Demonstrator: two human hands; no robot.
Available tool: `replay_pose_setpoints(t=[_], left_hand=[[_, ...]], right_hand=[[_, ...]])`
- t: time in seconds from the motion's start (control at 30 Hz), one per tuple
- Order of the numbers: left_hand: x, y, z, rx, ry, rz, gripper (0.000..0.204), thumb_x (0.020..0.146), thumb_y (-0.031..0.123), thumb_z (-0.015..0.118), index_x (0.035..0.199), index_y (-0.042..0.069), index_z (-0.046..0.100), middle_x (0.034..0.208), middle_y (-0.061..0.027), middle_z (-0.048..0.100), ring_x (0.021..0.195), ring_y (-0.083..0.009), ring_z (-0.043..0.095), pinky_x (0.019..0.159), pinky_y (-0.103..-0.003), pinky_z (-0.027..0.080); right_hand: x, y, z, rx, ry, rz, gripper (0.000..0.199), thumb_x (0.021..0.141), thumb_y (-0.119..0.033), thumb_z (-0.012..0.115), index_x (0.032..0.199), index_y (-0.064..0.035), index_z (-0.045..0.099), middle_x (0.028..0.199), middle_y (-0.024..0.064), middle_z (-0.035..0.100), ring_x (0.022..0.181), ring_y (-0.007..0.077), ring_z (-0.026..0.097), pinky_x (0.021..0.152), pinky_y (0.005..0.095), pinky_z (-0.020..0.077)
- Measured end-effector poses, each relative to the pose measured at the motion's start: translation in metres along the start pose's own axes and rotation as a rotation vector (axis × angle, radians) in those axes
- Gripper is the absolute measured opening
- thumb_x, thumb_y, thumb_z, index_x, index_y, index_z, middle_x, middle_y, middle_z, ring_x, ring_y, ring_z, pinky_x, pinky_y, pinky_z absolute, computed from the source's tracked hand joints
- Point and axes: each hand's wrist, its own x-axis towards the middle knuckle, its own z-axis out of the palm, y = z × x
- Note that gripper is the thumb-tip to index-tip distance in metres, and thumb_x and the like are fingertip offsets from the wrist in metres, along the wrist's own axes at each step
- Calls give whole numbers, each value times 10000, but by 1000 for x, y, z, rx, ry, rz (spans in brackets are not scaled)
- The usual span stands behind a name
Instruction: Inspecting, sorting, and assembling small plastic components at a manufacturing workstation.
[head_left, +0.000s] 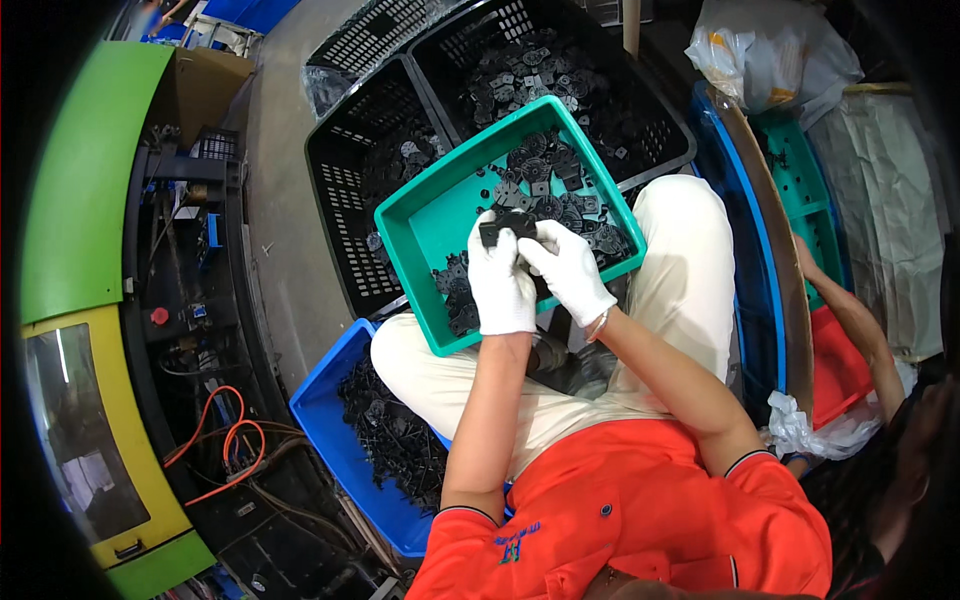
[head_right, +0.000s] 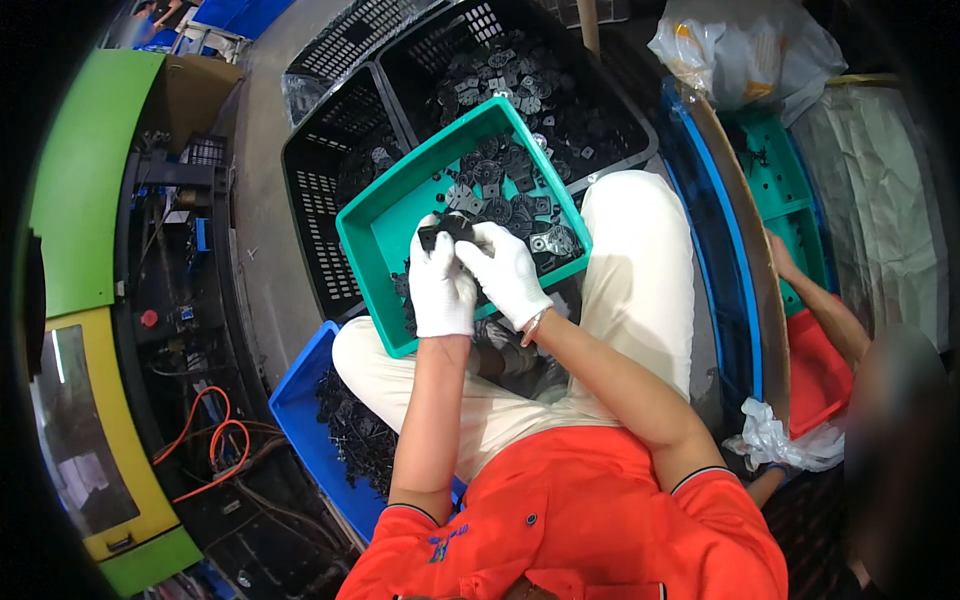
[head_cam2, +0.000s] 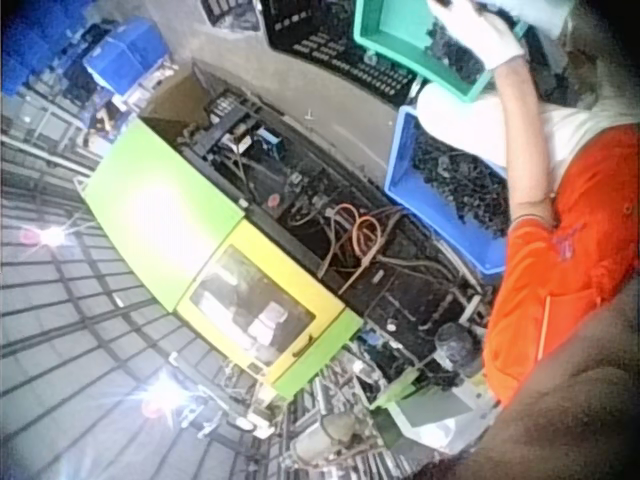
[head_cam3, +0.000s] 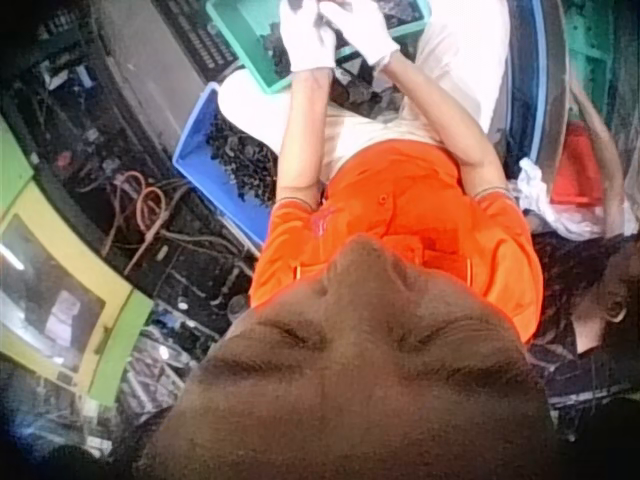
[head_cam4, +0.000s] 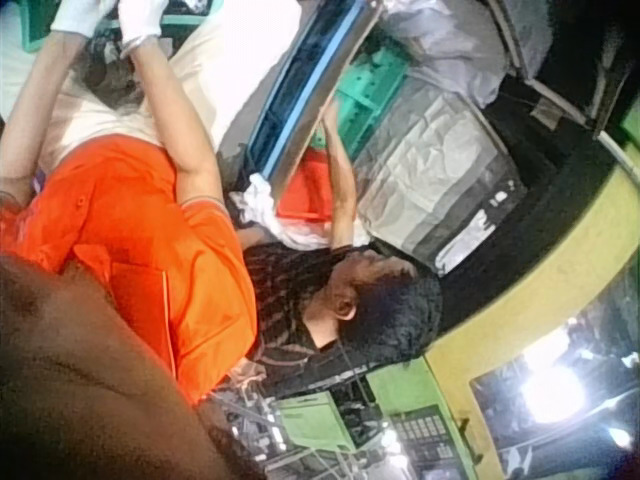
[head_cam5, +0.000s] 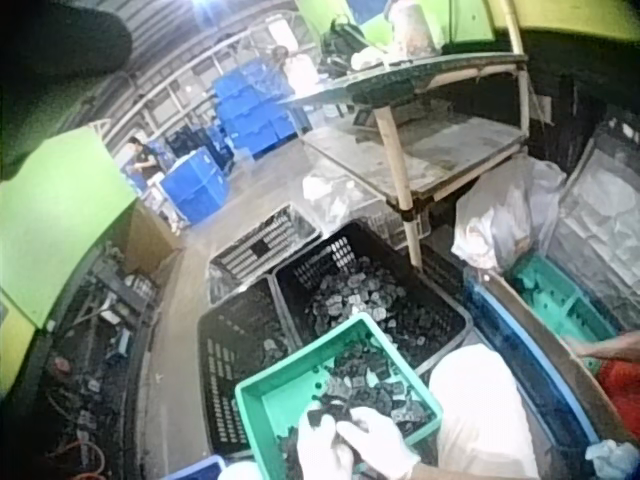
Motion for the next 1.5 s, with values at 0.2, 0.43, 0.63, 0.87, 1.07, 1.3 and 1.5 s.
replay_pose_setpoints(t=[0.2, 0.43, 0.63, 0.87, 1.07, 1.3, 1.5], left_hand=[[-15, 18, 12, 472, -3, 232, 367, 909, 108, 578, 1245, 7, 469, 958, -51, 544, 783, -114, 537, 681, -242, 459], [-32, 27, 17, 286, -40, -112, 287, 904, 63, 583, 1161, -38, 505, 927, -70, 608, 729, -99, 586, 642, -220, 486], [-35, 23, 23, 332, -69, -152, 236, 914, 56, 558, 1121, -51, 516, 898, -109, 633, 738, -140, 614, 623, -242, 492], [-41, 22, 32, 422, -48, -133, 275, 905, 68, 581, 1133, -68, 511, 909, -130, 654, 692, -146, 628, 633, -252, 511], [-46, 22, 34, 447, -36, -110, 297, 891, 70, 608, 1134, -70, 509, 927, -131, 655, 701, -152, 643, 639, -268, 530], [-48, 24, 33, 465, -19, -59, 295, 864, 51, 647, 1106, -63, 523, 936, -124, 652, 695, -149, 648, 645, -259, 540], [-53, 27, 31, 490, -2, -35, 297, 856, 33, 657, 1099, -67, 518, 919, -135, 646, 748, -159, 655, 661, -258, 539]], right_hand=[[-8, -19, -11, 26, -34, 44, 191, 900, -154, 610, 1031, -16, 599, 842, 1, 634, 704, 46, 561, 629, 197, 464], [-11, -36, -22, 237, -31, 43, 240, 909, -70, 571, 1129, 27, 580, 912, 16, 640, 778, 55, 578, 703, 200, 480], [-17, -35, -26, 212, 4, 44, 271, 908, -33, 546, 1168, 44, 561, 958, 52, 649, 787, 76, 607, 687, 208, 507], [-22, -32, -30, 26, 24, 12, 226, 947, -139, 527, 1091, 21, 597, 847, -23, 604, 719, 30, 519, 647, 191, 428], [-25, -30, -30, -17, 10, -47, 240, 962, -203, 509, 971, 20, 595, 717, -21, 576, 662, 31, 528, 563, 205, 422], [-23, -33, -28, -46, -36, -82, 209, 958, -202, 505, 906, -10, 568, 718, -11, 557, 674, 39, 504, 563, 228, 403], [-19, -47, -21, 198, 40, -63, 228, 933, -123, 532, 1112, 3, 596, 963, 19, 614, 855, 64, 561, 738, 216, 466]])
